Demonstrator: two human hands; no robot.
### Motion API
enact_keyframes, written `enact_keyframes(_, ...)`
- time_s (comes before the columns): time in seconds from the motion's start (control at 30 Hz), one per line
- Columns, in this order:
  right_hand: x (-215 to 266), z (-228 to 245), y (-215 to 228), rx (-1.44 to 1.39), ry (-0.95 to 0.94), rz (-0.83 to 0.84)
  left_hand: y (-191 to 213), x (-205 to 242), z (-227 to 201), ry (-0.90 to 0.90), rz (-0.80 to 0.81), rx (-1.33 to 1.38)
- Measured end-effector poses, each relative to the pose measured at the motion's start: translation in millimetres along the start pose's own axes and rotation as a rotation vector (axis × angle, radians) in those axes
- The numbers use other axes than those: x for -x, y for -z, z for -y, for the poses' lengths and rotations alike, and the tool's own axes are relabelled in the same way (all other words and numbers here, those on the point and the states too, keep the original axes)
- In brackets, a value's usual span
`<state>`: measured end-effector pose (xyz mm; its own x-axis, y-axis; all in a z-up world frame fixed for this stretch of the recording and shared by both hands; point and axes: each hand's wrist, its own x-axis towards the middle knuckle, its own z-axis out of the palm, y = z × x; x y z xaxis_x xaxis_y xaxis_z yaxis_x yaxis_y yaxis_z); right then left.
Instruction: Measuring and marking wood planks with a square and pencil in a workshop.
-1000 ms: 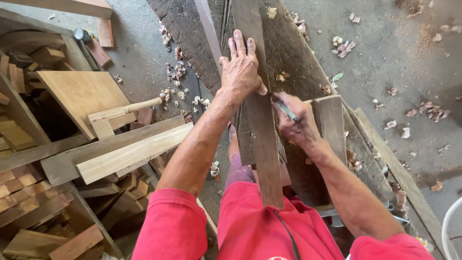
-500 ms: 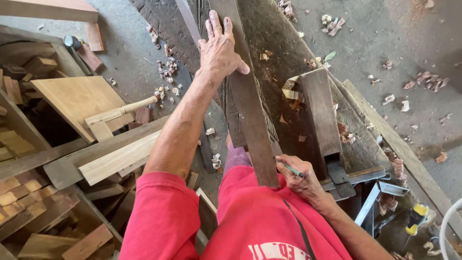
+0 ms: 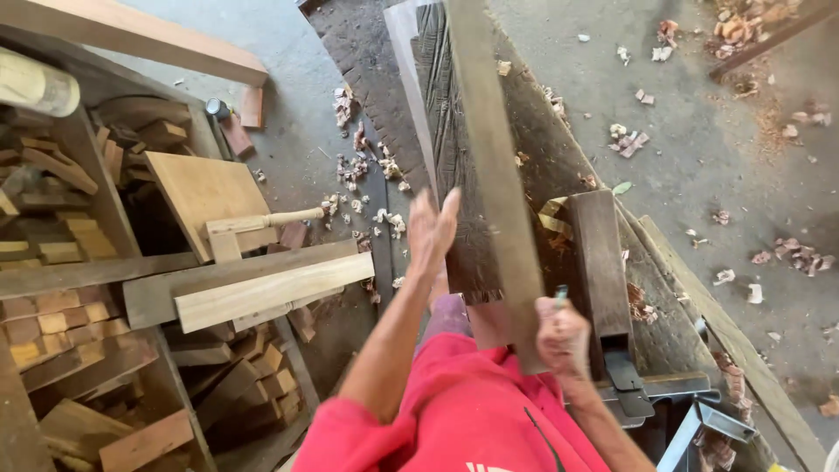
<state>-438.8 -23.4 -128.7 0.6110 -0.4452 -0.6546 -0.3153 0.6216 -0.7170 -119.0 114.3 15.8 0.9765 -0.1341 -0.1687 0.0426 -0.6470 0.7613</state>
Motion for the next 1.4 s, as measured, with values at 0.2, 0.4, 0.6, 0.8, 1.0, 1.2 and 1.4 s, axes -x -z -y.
enact_keyframes(0.2,53,154,-38,0.851,0.625,-0.259,-12,71,32,0.382,0.063,-0.013)
enact_keyframes(0.4,58,162,9,0.938,0.528,-0.308,-10,80,41,0.334,-0.035,0.145)
enact_keyframes(0.6,62,145,32,0.895,0.507,-0.315,63,18,91,0.179,-0.029,0.159)
enact_keyframes(0.8,78,125,41,0.814,0.437,-0.335,87,-126,113,0.016,-0.238,-0.009)
enact_keyframes(1.0,102,130,34,0.838,0.443,-0.357,58,-218,159,0.174,-0.198,-0.136)
enact_keyframes(1.2,104,127,33,0.831,0.361,-0.4,9,-222,179,0.237,-0.243,-0.229)
enact_keyframes(1.4,98,124,38,0.854,0.361,-0.419,3,-113,21,-0.056,-0.387,-0.363)
